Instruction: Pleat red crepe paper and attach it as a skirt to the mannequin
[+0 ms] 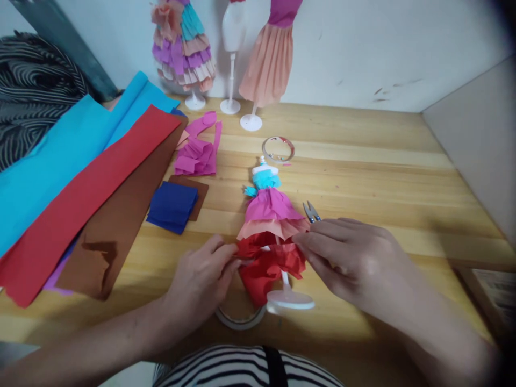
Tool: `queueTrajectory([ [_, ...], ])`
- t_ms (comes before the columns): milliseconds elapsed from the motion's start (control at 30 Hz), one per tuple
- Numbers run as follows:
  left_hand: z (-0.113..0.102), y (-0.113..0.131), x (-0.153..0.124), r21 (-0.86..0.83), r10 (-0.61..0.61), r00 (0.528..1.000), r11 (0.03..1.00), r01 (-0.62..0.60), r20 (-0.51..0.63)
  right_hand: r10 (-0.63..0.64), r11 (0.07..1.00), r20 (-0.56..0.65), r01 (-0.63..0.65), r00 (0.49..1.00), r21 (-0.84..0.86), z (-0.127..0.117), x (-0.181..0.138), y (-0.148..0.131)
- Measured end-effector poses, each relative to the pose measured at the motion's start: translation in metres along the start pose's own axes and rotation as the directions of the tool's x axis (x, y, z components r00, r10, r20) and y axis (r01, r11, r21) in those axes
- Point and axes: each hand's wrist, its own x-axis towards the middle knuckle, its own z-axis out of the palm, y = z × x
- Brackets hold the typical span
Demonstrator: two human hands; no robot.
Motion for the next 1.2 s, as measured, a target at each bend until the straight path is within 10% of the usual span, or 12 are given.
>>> queueTrajectory([
  [333, -0.002, 0.003, -0.017, 0.056, -0.09, 0.95, 0.995, 0.077, 0.299, -0.06, 0.998, 0.047, 0.06, 0.997, 0.001, -0.005, 0.0, 0.002],
  [900, 0.003, 0.011, 0.0, -0.307, 0.115, 0.99, 0.948, -0.087, 0.076, -0.104, 0.988, 0.085, 0.093, 0.991, 0.122, -0.004, 0.002, 0.003],
  [1200, 0.014, 0.039, 0.036, -0.059, 0.01, 0.949, 0.998, 0.009, 0.316, -0.082, 0.984, 0.094, 0.066, 0.992, 0.164, -0.006, 0.0, 0.008],
])
